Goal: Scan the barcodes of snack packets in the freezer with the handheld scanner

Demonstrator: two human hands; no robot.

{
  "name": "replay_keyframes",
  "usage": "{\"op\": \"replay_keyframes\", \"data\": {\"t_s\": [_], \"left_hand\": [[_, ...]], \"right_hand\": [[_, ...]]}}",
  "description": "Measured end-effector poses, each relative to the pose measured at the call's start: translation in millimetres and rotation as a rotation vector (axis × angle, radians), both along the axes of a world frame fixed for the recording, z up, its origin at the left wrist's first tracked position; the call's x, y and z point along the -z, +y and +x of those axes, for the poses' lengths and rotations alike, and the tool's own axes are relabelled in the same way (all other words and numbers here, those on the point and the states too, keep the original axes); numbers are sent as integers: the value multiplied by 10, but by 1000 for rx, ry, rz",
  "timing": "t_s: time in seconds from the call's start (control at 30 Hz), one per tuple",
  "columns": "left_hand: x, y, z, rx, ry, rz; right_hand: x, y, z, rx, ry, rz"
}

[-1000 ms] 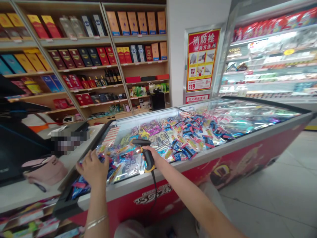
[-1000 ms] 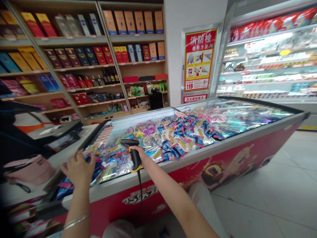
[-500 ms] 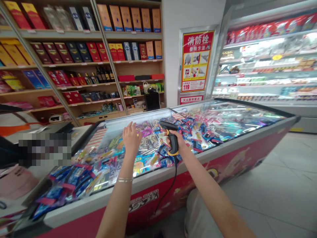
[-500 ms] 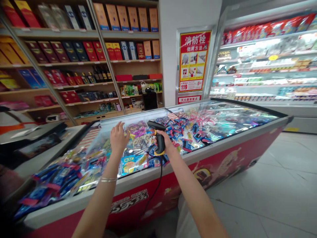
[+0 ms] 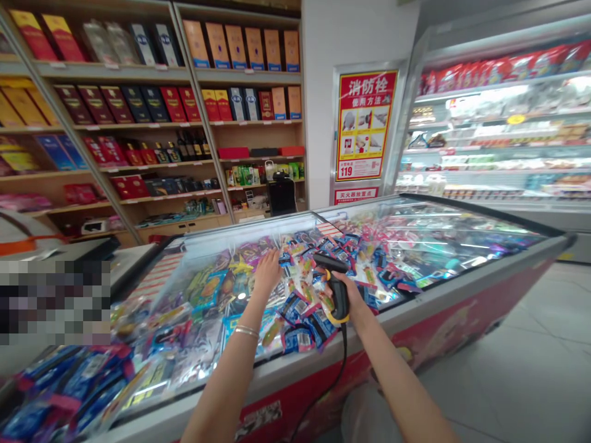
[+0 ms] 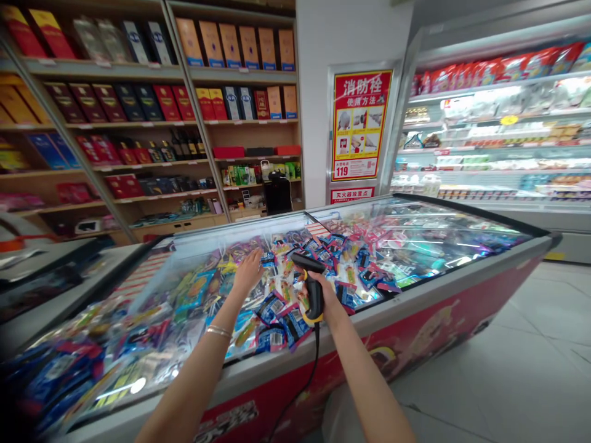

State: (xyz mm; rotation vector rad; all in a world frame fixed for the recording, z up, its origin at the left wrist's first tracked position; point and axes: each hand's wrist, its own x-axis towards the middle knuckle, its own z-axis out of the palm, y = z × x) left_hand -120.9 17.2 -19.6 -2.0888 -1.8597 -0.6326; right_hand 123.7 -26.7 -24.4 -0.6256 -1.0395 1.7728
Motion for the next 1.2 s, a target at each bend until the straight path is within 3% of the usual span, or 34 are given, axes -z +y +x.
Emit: {"op": "replay_keyframes", "data": {"t_s": [0.23, 0.43, 0.73, 0.97, 1.2], "left_hand": [[176, 62, -13, 15, 13, -164], [158, 28, 3, -24, -15, -182], [191, 34, 113, -209, -177, -144], [38, -46, 152, -132, -334, -157], [-147, -192, 247, -33, -407, 2]], "right_hand": [[-19, -36, -45, -51, 44, -58], [17, -17, -24, -42, 11, -44], [24, -18, -15, -34, -1, -36], [85, 3, -12, -53, 18, 11], [74, -16, -42, -40, 54, 21]]}}
